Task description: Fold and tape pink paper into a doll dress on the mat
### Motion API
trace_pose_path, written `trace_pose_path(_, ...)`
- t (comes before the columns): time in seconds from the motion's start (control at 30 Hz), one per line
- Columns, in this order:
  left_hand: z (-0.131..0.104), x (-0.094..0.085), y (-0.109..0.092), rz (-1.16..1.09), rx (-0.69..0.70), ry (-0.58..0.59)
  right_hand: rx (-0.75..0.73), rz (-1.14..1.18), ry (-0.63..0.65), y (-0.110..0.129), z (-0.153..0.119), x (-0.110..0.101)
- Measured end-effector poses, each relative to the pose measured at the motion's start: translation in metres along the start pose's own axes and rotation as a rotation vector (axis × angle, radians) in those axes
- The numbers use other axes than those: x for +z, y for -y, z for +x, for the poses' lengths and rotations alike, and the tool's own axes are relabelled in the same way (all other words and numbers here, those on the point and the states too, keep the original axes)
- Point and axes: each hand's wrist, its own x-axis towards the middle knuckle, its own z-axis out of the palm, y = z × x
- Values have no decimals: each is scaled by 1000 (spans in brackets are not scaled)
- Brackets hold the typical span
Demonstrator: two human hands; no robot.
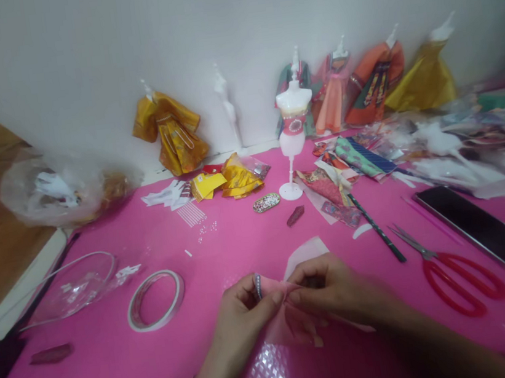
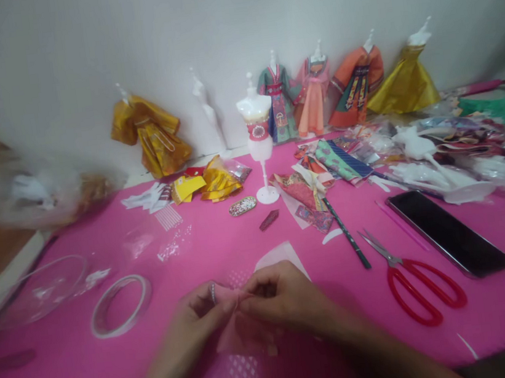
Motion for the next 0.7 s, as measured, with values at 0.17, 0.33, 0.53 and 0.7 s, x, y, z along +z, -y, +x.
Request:
trace_pose_path(0.17,-3,4,-4,22,-7,-33,-22,-30,-13,2,0,1)
trace_pose_path(0.33,-4,8,-2,78,44,-105,-16,-151,-113,3,0,6)
trace_pose_path(0.53,-1,10,5,85,115,-134,-137,-174,-139,-1,1,8)
trace_pose_path(0.7,2,6,10,30,99,-83,-204,-252,-155,0,-1,8)
